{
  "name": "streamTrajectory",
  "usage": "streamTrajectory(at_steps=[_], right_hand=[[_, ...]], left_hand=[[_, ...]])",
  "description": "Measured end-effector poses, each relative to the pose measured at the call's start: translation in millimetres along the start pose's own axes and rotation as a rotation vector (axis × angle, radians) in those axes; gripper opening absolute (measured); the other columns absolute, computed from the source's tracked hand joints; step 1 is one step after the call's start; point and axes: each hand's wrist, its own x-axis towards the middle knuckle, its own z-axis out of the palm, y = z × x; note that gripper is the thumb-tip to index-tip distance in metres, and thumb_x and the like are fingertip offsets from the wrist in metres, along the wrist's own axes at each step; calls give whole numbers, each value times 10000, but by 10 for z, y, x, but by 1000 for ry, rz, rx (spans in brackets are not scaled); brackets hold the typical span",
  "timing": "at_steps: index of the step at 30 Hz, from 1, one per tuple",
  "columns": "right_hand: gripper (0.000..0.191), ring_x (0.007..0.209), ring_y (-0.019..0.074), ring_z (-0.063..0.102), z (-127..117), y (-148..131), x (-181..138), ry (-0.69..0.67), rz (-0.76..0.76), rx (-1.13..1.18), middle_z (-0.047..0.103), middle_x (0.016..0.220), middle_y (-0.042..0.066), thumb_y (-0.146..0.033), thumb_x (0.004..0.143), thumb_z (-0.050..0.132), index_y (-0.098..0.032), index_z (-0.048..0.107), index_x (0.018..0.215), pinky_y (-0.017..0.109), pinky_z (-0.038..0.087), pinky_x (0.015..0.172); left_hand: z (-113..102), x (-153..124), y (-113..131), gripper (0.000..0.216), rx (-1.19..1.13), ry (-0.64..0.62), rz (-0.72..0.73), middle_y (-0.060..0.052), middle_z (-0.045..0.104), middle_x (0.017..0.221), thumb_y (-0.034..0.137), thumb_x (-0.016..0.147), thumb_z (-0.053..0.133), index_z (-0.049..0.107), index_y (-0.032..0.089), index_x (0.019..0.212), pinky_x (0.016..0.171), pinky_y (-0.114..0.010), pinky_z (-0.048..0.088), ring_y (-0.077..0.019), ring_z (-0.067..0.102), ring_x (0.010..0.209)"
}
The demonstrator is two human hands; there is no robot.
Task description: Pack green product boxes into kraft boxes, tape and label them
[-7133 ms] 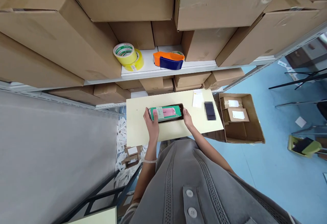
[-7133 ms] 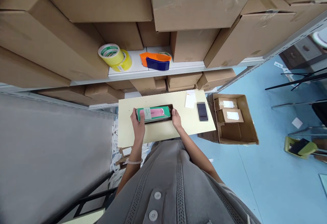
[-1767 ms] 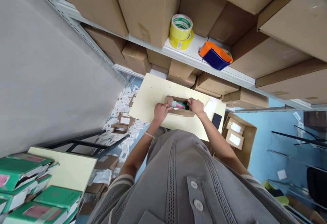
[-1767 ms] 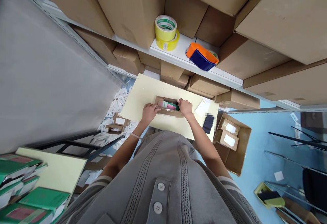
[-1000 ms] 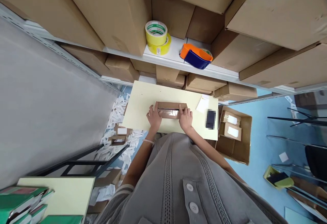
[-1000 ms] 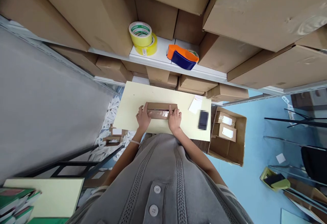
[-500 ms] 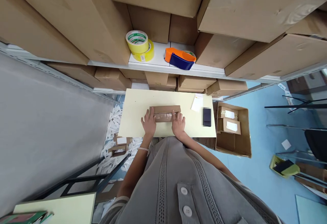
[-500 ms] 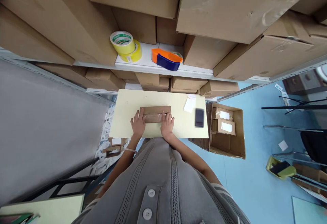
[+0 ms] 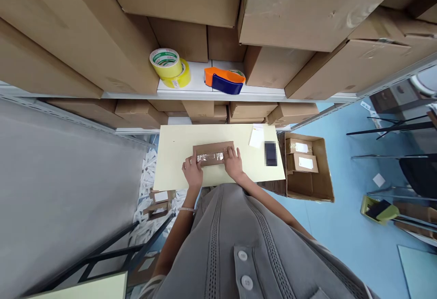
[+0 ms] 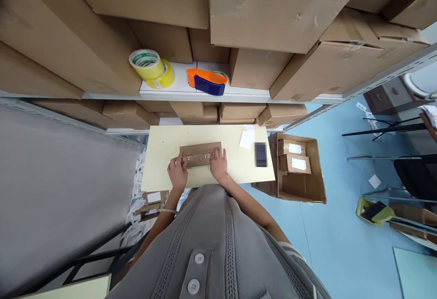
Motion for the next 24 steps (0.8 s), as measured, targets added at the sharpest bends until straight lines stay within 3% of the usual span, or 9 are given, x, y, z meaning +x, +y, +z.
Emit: streamTrajectory(at_steps=[4,9,20,24], right_hand=[[487,1376,296,353,-39,27,6,-11,3,41,463,1435,213,-191,952,394,-61,437,1419,497,184,1161],[454,1321,285,415,-105,23,53,-23,18,72,496,1396,190,-206,948,431,-94,474,1386,495,190,1161],[283,1123,242,523,3,133,178,64,5,117,631,1172,114,-300,982,449,-197,671,1125,493,210,1132],[292,1089,234,511,49,188,237,97,20,138,625,1125,105,-352,984,445,-206,678,1082,486,202,1123]], left_hand=[[-12,14,-40,488,-173,43,-74,-96,566,1021,191,876,522,497,203,1363,938,-418,464,-237,587,1008],[-43,52,-87,488,-287,75,-69,-52,545,933,167,852,521,506,211,1338,881,-365,487,-202,585,912],[-15,0,-68,335,-126,48,-121,-103,534,1081,363,924,493,653,225,1184,911,-372,488,-232,595,1034],[-7,74,-62,390,-195,73,-215,-114,493,1200,405,915,507,599,225,1249,887,-355,509,-216,602,1054]])
